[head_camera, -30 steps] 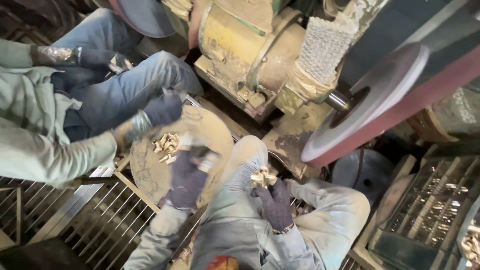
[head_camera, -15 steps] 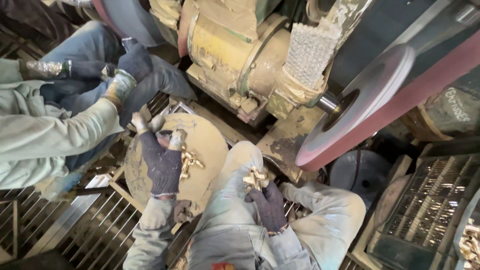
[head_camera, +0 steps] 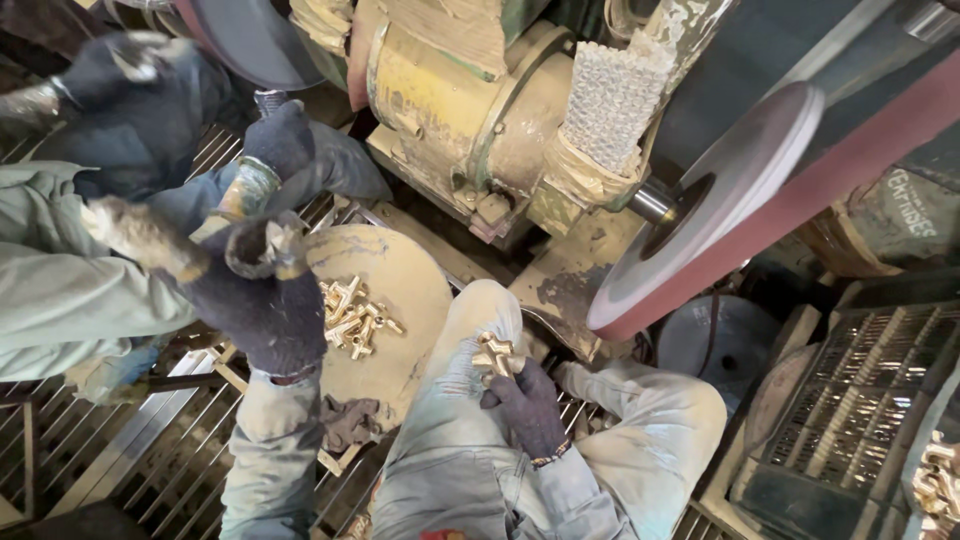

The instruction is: The person sits on a metal grate floor and uses a rotating grinding wheel to polish small brass-colored metal fittings. They hold the fittings with gloved hands, pressing them against the wheel to smooth the surfaces, then place the finished pieces into a nearby basket.

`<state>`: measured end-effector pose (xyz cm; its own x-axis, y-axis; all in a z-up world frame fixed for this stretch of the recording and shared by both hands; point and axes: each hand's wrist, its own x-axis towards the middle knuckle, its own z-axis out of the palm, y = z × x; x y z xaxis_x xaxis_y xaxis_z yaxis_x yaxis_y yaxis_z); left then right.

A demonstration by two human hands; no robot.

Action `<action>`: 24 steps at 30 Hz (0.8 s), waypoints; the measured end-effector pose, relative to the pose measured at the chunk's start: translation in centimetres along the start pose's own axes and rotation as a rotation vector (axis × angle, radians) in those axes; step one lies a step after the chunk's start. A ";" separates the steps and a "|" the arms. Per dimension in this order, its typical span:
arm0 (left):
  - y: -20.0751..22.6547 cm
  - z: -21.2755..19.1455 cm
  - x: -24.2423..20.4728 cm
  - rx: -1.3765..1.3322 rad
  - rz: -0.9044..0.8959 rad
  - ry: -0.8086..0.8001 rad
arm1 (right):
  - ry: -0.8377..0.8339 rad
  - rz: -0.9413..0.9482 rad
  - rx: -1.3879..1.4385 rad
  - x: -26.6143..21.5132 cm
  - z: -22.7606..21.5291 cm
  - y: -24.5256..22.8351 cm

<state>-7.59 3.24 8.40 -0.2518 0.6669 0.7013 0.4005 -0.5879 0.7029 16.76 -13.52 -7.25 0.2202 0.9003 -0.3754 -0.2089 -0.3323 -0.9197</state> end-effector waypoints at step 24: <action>3.2 4.6 -17.5 -0.321 -0.915 -0.779 | 0.280 -0.370 -0.464 -1.1 0.7 -2.0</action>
<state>2.15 -8.21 -2.16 0.3084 0.9202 -0.2411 0.0925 0.2233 0.9704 16.24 -13.70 -4.93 0.4515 0.8921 0.0170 0.3471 -0.1581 -0.9244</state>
